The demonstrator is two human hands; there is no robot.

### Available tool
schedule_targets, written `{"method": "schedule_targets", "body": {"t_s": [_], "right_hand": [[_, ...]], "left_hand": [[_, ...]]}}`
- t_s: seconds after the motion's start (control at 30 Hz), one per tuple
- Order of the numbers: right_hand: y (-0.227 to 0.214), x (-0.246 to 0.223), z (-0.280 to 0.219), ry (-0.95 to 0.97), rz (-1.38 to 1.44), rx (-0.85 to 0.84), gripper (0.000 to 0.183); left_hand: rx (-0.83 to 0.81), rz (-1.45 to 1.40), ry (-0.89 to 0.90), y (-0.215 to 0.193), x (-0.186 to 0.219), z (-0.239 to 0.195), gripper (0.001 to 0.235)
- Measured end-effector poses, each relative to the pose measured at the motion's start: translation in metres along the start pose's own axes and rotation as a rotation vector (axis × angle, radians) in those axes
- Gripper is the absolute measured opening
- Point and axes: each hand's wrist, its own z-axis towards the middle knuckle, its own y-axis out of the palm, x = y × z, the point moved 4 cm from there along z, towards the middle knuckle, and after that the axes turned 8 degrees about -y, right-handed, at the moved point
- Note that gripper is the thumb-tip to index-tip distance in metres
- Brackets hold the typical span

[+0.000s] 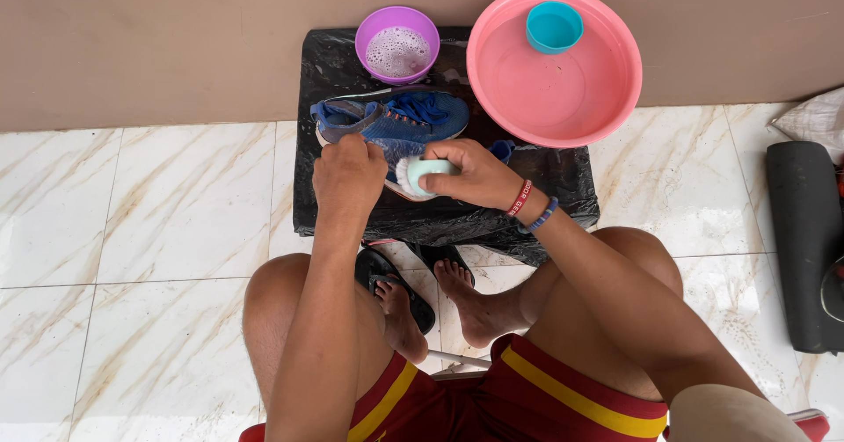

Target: The person scrubs a blue sneaker with a brush dipped in soapy water. They clean the upper, laces, and sole of the shoe, repeatedly dipping the brush into a purple bowl of soapy water and rinsing it in a pink basin.

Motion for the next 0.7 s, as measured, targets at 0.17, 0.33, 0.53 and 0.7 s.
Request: {"method": "schedule_targets", "body": {"t_s": [0.17, 0.33, 0.53, 0.7], "right_hand": [[-0.026, 0.046, -0.010, 0.046, -0.305, -0.066, 0.018], [-0.002, -0.014, 0.003, -0.022, -0.221, -0.007, 0.017], [-0.009, -0.007, 0.008, -0.065, -0.275, 0.007, 0.024], [0.000, -0.031, 0.008, -0.105, -0.188, 0.100, 0.017]], "left_hand": [[-0.026, 0.032, -0.030, 0.004, -0.004, 0.005, 0.025], [0.000, 0.003, -0.006, -0.006, 0.011, -0.002, 0.027], [-0.052, 0.031, -0.026, -0.004, 0.009, -0.001, 0.027], [-0.089, -0.053, -0.017, -0.014, 0.020, -0.005, 0.029]]}}
